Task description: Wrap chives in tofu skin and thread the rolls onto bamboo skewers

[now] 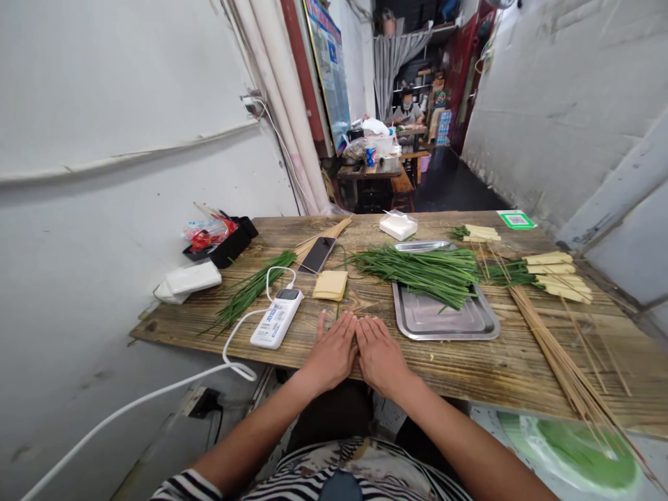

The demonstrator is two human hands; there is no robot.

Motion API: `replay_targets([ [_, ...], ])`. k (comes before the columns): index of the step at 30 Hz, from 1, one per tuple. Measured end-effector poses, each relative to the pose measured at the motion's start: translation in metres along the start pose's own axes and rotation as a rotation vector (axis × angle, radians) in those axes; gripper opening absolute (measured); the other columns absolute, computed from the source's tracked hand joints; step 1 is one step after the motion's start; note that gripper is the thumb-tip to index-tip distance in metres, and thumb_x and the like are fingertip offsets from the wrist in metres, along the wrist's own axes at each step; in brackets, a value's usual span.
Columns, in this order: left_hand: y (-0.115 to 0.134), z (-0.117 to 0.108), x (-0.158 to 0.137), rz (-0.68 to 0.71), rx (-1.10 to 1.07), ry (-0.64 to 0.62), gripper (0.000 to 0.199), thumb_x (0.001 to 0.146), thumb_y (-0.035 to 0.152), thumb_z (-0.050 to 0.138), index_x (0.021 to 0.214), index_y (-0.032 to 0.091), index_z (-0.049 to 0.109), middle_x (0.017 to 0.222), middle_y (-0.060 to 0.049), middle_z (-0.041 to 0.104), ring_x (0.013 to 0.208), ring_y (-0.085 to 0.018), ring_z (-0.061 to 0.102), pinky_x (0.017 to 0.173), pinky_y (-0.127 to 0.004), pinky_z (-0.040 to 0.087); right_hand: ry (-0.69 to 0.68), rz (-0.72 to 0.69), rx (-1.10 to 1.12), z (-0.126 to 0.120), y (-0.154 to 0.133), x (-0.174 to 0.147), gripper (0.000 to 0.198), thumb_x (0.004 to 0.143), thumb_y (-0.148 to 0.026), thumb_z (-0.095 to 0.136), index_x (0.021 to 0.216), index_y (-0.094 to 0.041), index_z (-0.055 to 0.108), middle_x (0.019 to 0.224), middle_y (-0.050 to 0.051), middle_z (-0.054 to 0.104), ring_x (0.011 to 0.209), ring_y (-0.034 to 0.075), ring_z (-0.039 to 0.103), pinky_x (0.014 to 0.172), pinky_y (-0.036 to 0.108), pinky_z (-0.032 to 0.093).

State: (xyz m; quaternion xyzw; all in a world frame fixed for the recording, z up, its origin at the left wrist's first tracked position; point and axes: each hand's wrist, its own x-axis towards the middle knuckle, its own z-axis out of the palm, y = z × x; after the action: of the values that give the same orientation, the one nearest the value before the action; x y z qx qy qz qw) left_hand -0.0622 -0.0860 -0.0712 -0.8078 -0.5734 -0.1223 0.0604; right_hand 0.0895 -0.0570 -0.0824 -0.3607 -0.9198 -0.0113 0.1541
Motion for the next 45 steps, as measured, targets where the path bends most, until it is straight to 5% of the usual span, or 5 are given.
replay_targets([
  [8, -0.004, 0.009, 0.002, -0.049, -0.170, 0.215, 0.021, 0.096, 0.025, 0.042, 0.103, 0.022, 0.061, 0.097, -0.003, 0.068, 0.093, -0.017, 0.057, 0.091, -0.038, 0.030, -0.020, -0.053, 0.019, 0.000, 0.013, 0.000, 0.042, 0.089, -0.012, 0.039, 0.128, -0.007, 0.054, 0.132, 0.015, 0.054, 0.125, 0.023, 0.047, 0.111, 0.042, 0.027],
  [21, -0.022, 0.013, 0.007, 0.096, -0.135, 0.155, 0.020, 0.095, 0.021, 0.043, 0.099, 0.021, 0.062, 0.097, -0.003, 0.068, 0.094, -0.016, 0.055, 0.088, -0.036, 0.028, 0.090, -0.027, 0.054, -0.012, 0.027, 0.014, 0.018, 0.093, -0.023, 0.048, 0.087, -0.019, 0.065, 0.082, 0.004, 0.060, 0.080, 0.017, 0.047, 0.071, 0.030, 0.033],
  [31, -0.025, -0.007, 0.020, 0.037, -0.186, -0.003, 0.027, 0.095, 0.024, 0.043, 0.092, 0.026, 0.069, 0.088, -0.002, 0.069, 0.088, -0.018, 0.055, 0.083, -0.037, 0.029, -0.069, -0.149, 0.259, -0.015, 0.052, 0.040, 0.026, 0.089, -0.018, 0.050, 0.070, -0.018, 0.067, 0.075, 0.003, 0.058, 0.073, 0.014, 0.048, 0.065, 0.025, 0.033],
  [38, -0.027, -0.013, 0.029, 0.030, -0.199, -0.025, 0.033, 0.094, 0.017, 0.040, 0.110, 0.029, 0.066, 0.080, -0.003, 0.068, 0.083, -0.018, 0.057, 0.082, -0.037, 0.032, -0.258, -0.187, 0.380, -0.023, 0.067, 0.059, 0.021, 0.084, -0.010, 0.053, 0.086, -0.017, 0.072, 0.081, 0.005, 0.066, 0.077, 0.015, 0.058, 0.070, 0.023, 0.040],
  [45, -0.031, -0.004, 0.029, 0.048, -0.209, 0.034, 0.032, 0.094, 0.016, 0.040, 0.104, 0.026, 0.068, 0.092, -0.004, 0.069, 0.087, -0.018, 0.059, 0.084, -0.038, 0.033, -0.170, -0.118, 0.370, -0.025, 0.065, 0.061, 0.012, 0.083, -0.013, 0.057, 0.080, -0.015, 0.068, 0.082, 0.005, 0.065, 0.082, 0.016, 0.057, 0.072, 0.024, 0.039],
])
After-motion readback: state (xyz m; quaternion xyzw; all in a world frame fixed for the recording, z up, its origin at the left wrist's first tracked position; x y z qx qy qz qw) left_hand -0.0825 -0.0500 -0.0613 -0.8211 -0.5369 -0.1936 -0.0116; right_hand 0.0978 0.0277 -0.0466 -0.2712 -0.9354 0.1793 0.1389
